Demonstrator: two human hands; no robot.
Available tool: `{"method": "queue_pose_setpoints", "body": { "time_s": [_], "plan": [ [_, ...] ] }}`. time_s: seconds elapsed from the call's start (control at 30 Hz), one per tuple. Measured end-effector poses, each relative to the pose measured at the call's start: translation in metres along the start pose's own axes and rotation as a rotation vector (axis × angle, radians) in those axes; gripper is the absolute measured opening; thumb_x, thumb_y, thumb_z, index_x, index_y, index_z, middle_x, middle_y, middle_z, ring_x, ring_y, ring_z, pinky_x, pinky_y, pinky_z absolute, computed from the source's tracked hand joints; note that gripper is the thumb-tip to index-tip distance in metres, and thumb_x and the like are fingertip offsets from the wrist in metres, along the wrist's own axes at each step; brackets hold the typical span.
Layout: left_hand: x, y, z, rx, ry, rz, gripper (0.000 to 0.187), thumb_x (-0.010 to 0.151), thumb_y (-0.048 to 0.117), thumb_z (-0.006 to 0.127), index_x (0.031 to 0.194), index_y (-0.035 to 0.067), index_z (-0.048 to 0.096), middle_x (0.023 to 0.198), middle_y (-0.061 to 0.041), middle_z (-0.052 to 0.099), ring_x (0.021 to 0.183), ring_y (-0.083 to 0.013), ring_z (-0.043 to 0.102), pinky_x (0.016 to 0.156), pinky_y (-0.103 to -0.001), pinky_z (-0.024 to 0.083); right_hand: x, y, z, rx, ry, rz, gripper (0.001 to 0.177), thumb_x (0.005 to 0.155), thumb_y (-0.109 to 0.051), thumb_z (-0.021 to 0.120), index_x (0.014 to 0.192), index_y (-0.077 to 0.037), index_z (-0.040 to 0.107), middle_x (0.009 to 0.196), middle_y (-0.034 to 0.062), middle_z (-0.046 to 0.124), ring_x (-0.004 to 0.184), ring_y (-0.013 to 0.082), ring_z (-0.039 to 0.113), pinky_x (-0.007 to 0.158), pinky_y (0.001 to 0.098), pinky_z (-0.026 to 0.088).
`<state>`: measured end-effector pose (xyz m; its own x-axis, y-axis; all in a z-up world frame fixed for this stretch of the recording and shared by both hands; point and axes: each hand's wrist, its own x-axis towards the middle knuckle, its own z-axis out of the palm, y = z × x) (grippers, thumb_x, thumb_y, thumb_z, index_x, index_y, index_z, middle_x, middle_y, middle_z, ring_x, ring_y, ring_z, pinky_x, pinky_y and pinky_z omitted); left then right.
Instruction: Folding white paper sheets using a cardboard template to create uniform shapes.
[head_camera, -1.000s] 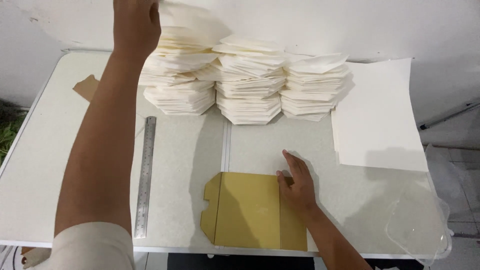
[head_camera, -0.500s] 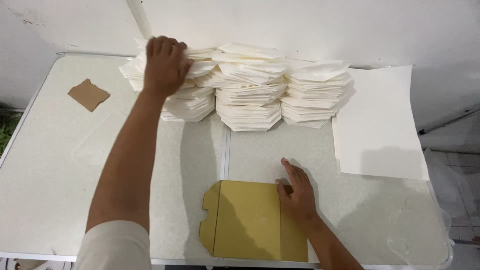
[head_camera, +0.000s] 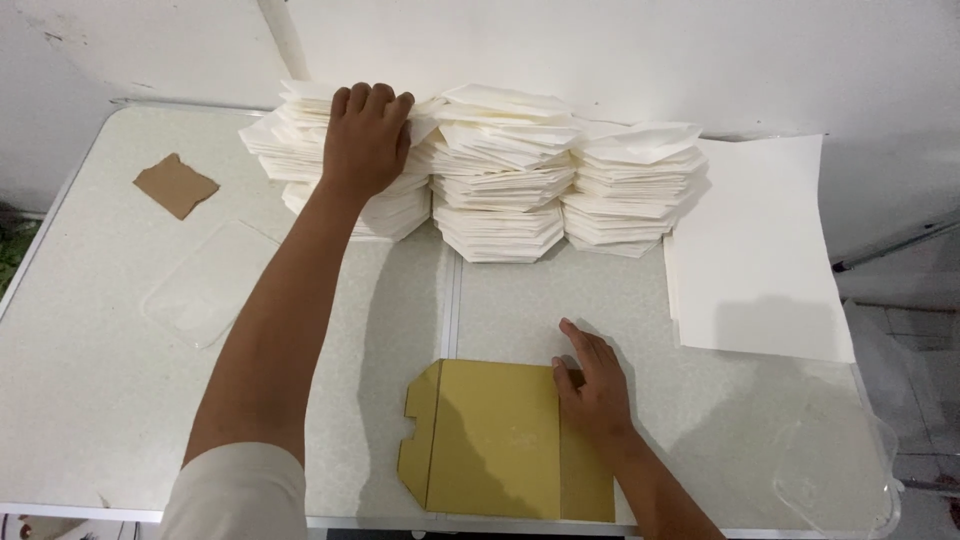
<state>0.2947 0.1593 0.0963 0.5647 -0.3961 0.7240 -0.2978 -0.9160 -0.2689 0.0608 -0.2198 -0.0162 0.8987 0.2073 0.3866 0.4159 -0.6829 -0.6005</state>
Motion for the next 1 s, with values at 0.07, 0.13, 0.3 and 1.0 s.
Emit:
{"method": "queue_pose_setpoints", "body": {
  "time_s": [0.07, 0.13, 0.3, 1.0],
  "plan": [
    [-0.002, -0.005, -0.002, -0.110, -0.004, 0.022, 0.030, 0.098, 0.020, 0.060, 0.126, 0.008, 0.061, 0.116, -0.015, 0.063, 0.106, -0.0344, 0.056, 0.094, -0.046, 0.044, 0.001, -0.001, -0.001, 0.026, -0.039, 0.056, 0.050, 0.095, -0.015, 0.059, 0.144, -0.009, 0.054, 0.139, 0.0091, 0.064, 0.128, 0.0264, 0.058, 0.111, 0.0438, 0.044],
    [-0.006, -0.007, -0.001, -0.120, 0.048, -0.047, 0.044, 0.102, 0.043, 0.058, 0.129, 0.008, 0.063, 0.119, -0.014, 0.062, 0.111, -0.0360, 0.054, 0.101, -0.050, 0.038, 0.001, -0.002, -0.002, 0.023, -0.047, 0.076, 0.051, 0.094, -0.014, 0.060, 0.144, -0.010, 0.054, 0.138, 0.0086, 0.065, 0.127, 0.0263, 0.059, 0.111, 0.0439, 0.044],
    [-0.001, 0.000, 0.010, -0.126, 0.084, -0.103, 0.060, 0.098, 0.065, 0.071, 0.128, 0.012, 0.068, 0.122, -0.012, 0.061, 0.120, -0.0366, 0.050, 0.109, -0.053, 0.028, -0.001, 0.005, 0.003, 0.006, -0.043, 0.048, 0.052, 0.094, -0.014, 0.061, 0.145, -0.010, 0.054, 0.139, 0.0063, 0.065, 0.127, 0.0243, 0.059, 0.111, 0.0433, 0.043],
    [0.025, 0.035, 0.048, 0.028, 0.041, -0.324, 0.039, 0.076, 0.020, 0.072, 0.111, 0.008, 0.059, 0.111, -0.011, 0.055, 0.099, -0.0341, 0.047, 0.096, -0.050, 0.034, 0.000, 0.007, 0.003, 0.011, 0.000, 0.006, 0.050, 0.093, -0.009, 0.059, 0.143, -0.007, 0.055, 0.135, 0.0091, 0.067, 0.124, 0.0258, 0.062, 0.110, 0.0426, 0.046]
  ]
}}
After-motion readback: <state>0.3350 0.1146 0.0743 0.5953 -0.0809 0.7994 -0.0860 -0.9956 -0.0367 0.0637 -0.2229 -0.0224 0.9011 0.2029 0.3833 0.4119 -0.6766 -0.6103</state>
